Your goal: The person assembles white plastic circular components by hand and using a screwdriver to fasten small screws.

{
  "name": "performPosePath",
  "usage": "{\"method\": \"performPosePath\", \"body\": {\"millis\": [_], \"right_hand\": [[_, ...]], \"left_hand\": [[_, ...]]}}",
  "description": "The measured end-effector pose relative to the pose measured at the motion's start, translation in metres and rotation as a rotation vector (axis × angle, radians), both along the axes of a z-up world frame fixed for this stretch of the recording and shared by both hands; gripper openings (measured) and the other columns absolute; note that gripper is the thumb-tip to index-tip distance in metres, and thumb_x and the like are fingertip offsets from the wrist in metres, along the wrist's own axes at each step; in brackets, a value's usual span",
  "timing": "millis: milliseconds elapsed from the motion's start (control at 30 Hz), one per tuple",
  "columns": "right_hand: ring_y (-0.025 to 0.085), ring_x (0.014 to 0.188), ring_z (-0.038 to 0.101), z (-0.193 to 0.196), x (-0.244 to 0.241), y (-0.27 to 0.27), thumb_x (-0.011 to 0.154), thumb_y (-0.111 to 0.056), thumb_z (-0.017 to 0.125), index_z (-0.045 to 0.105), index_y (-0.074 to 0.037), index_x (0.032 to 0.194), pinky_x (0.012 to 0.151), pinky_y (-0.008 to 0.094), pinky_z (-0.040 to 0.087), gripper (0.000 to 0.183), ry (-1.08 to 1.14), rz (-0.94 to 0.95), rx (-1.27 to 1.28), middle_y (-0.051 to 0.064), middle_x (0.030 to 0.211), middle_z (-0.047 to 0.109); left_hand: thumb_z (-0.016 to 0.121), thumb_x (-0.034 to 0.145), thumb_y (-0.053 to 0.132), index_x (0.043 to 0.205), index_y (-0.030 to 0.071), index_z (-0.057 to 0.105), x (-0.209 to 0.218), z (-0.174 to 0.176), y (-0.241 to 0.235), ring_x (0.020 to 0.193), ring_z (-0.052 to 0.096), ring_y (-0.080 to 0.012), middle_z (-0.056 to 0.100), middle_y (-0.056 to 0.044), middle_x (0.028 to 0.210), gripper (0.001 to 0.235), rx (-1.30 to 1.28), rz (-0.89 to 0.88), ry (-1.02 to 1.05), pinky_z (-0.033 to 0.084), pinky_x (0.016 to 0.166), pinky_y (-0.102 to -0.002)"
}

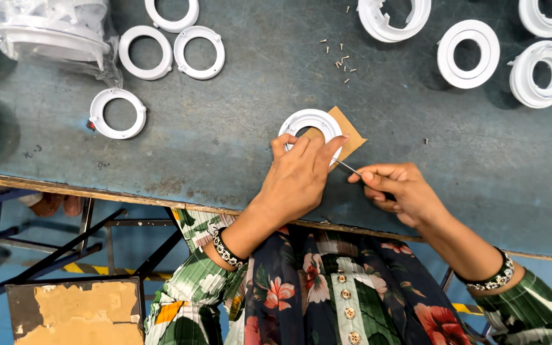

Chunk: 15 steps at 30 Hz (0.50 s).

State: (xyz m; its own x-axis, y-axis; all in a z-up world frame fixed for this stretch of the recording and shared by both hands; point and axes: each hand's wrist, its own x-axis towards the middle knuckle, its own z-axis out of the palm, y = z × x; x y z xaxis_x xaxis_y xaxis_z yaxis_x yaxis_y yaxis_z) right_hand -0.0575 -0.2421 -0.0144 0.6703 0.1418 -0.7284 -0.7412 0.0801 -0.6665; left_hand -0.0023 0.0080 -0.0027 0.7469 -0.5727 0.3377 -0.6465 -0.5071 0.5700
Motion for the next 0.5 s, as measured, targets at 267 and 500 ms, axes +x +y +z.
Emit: {"method": "performPosePath", "body": {"millis": [267, 500], "right_hand": [[0.002, 0.041, 0.030, -0.007, -0.005, -0.002, 0.100, -0.026, 0.061, 0.067, 0.005, 0.112, 0.035, 0.021, 0.022, 0.034, 0.124, -0.087, 0.402, -0.002, 0.062, 0.046], [0.003, 0.057, 0.042, -0.003, -0.012, -0.016, 0.101, -0.023, 0.069, 0.060, -0.004, 0.110, 0.048, 0.021, 0.033, 0.023, -0.535, 0.045, -0.116, -0.002, 0.074, 0.051]], "left_hand": [[0.065, 0.092, 0.008, 0.142, 0.007, 0.051, 0.000, 0.001, -0.001, 0.102, 0.061, -0.0247, 0.061, -0.005, 0.108, 0.053, -0.095, 0.014, 0.009, 0.032, 0.100, -0.049], [0.063, 0.100, 0.012, 0.142, 0.009, 0.048, 0.005, 0.022, 0.027, 0.101, 0.062, -0.0199, 0.067, -0.006, 0.117, 0.044, -0.288, 0.204, 0.044, 0.031, 0.105, -0.044]]}}
